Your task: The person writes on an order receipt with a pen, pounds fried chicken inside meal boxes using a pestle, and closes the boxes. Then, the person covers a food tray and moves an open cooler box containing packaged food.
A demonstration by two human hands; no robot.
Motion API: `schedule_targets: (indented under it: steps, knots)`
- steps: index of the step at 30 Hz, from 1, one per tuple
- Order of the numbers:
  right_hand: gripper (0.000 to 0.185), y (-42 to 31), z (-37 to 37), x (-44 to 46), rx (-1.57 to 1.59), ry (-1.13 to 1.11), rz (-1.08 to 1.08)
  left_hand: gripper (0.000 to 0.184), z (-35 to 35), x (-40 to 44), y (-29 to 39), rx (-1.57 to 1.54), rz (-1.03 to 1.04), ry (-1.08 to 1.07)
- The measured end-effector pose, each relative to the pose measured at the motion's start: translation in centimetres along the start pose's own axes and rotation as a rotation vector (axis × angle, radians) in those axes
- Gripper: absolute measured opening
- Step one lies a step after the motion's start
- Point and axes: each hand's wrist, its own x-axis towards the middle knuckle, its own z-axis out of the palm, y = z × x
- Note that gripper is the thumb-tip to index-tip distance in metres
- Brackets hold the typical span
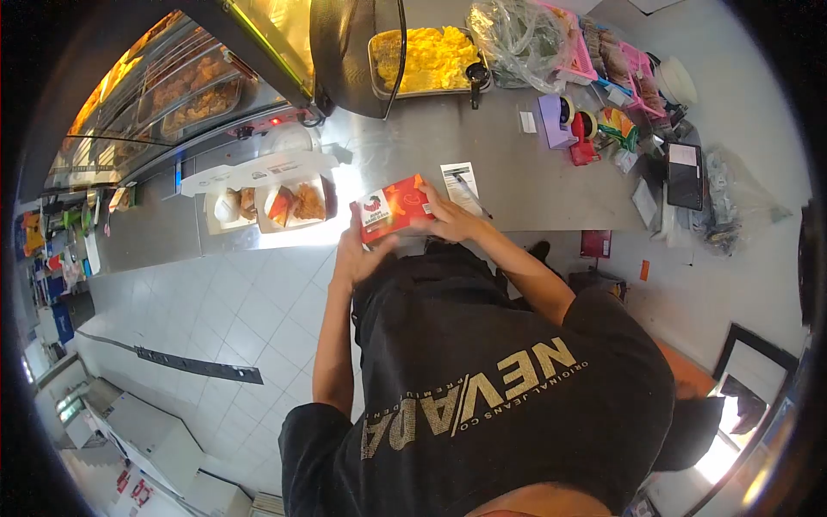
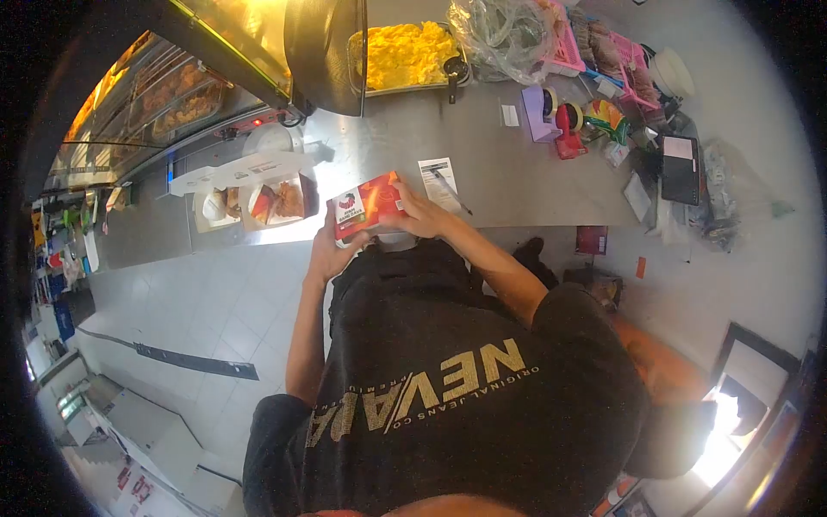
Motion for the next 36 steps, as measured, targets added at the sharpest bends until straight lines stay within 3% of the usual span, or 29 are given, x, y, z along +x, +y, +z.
schedule_targets:
  steps: [2,3,5,6,7,8,11,14,15,18,20,26,29,30,32,33,36]
  knots:
    - [0.089,-2.1,-0.6,0.7,0.242,-0.085,0.266,0.09,0.5,0.5,-0.5,-0.066,-0.084,-0.013]
    - [0.087,-1.0,0.3,0.8,0.057,-0.048,0.202,0.085,0.9,0.6,-1.1,-0.097,-0.124,-0.019]
    - [0.083,2.6,3.3,1.2,-0.312,0.031,0.069,0.08,3.2,0.1,-3.9,0.215,0.063,0.046]
    - [0.083,3.7,3.8,1.4,-0.354,0.049,0.008,0.077,4.4,0.1,-5.5,0.371,0.157,0.081]
    - [0.082,4.7,4.0,1.4,-0.395,0.067,-0.052,0.087,4.9,0.3,-6.7,0.28,0.105,0.054]
    - [0.082,5.3,3.9,1.6,-0.438,0.086,-0.109,0.09,4.1,0.5,-6.1,0.378,0.138,0.077]
    - [0.086,0.2,-2.4,3.0,-0.722,-0.129,-0.255,0.11,0.4,1.7,-3.7,0.602,0.281,0.134]
    - [0.093,0.7,-3.2,6.3,-0.696,-0.304,-0.446,0.116,-1.3,4.2,-3.4,0.598,0.285,-0.171]
    - [0.095,-0.3,-3.0,6.7,-0.741,-0.379,-0.406,0.127,-1.4,4.8,-2.9,0.752,0.333,-0.177]
    - [0.099,-2.8,-2.2,8.1,-0.86,-0.545,-0.339,0.119,-2.5,5.8,2.0,1.056,0.272,-0.434]
    - [0.097,-3.3,-2.3,8.3,-0.938,-0.578,-0.365,0.12,-0.5,5.6,-0.3,1.128,0.349,-0.328]
    - [0.107,-1.4,-4.5,7.5,-0.604,-0.623,-0.437,0.109,-1.1,5.8,-2.0,0.998,0.482,-0.277]
    - [0.1,0.6,-3.2,5.4,-0.877,-0.404,-0.561,0.104,-0.7,6.4,-2.9,0.922,0.545,-0.241]
    - [0.095,0.9,-2.9,4.7,-0.854,-0.371,-0.535,0.101,-0.6,6.0,-2.9,0.878,0.549,-0.257]
    - [0.085,1.2,-2.5,3.8,-0.809,-0.311,-0.508,0.092,0.0,4.3,-2.8,1.139,0.508,-0.169]
    - [0.083,2.1,-1.7,2.8,-0.758,-0.211,-0.526,0.089,0.3,4.0,-2.6,1.128,0.414,-0.247]
    - [0.074,3.5,-1.6,0.6,-0.62,0.041,-0.519,0.095,0.8,3.9,-0.8,1.017,0.424,-0.309]
